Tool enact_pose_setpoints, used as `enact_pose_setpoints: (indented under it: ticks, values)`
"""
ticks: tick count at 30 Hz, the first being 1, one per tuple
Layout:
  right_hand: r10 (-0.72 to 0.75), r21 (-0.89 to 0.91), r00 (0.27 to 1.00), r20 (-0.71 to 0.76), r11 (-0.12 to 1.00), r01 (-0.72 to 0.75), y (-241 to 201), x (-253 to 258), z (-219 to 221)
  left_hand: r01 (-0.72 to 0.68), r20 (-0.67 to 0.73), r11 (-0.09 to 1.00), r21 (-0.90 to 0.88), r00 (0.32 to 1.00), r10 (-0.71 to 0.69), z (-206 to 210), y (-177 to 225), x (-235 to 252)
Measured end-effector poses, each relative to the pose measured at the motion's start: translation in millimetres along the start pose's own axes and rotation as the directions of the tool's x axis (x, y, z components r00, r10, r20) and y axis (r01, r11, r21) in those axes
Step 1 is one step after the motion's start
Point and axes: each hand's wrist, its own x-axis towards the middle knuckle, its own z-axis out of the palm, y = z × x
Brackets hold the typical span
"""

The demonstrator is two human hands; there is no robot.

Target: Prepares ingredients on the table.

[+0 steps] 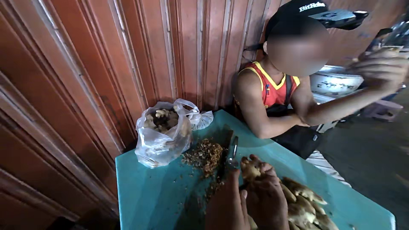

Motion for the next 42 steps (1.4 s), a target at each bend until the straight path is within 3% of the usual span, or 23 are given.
enact_pose_setpoints:
  ticks: [16, 24, 29, 34, 38, 42]
  values:
    - [0.016, 0.091, 0.998, 0.058, 0.996, -0.021, -1, 0, 1, -0.006, -0.045, 0.995, 0.097, 0.999, 0.011, 4, -3, 1]
    - [-0.065, -0.081, 0.993, 0.099, 0.994, 0.073, -1, -3, 8, 0.047, -0.014, 0.989, 0.137, 0.999, -0.046, 0, 0, -1]
    - [-0.060, -0.125, 0.989, -0.133, 0.991, 0.043, 2, -15, 24, 0.120, 0.018, 0.977, 0.174, 0.992, -0.125, -1, 3, 3]
    - [-0.006, -0.166, 0.941, -0.339, 0.985, -0.053, 2, -25, 44, 0.102, -0.087, 0.984, 0.146, 0.992, -0.090, 10, -6, 6]
    - [0.025, -0.146, 0.925, -0.379, 0.985, -0.087, 4, -28, 49, 0.078, -0.203, 0.979, 0.188, 0.978, -0.039, 14, -9, 8]
    - [0.098, -0.064, 0.943, -0.319, 0.990, -0.125, 3, -25, 40, -0.056, -0.330, 0.997, 0.060, 0.941, 0.073, 10, -25, 13]
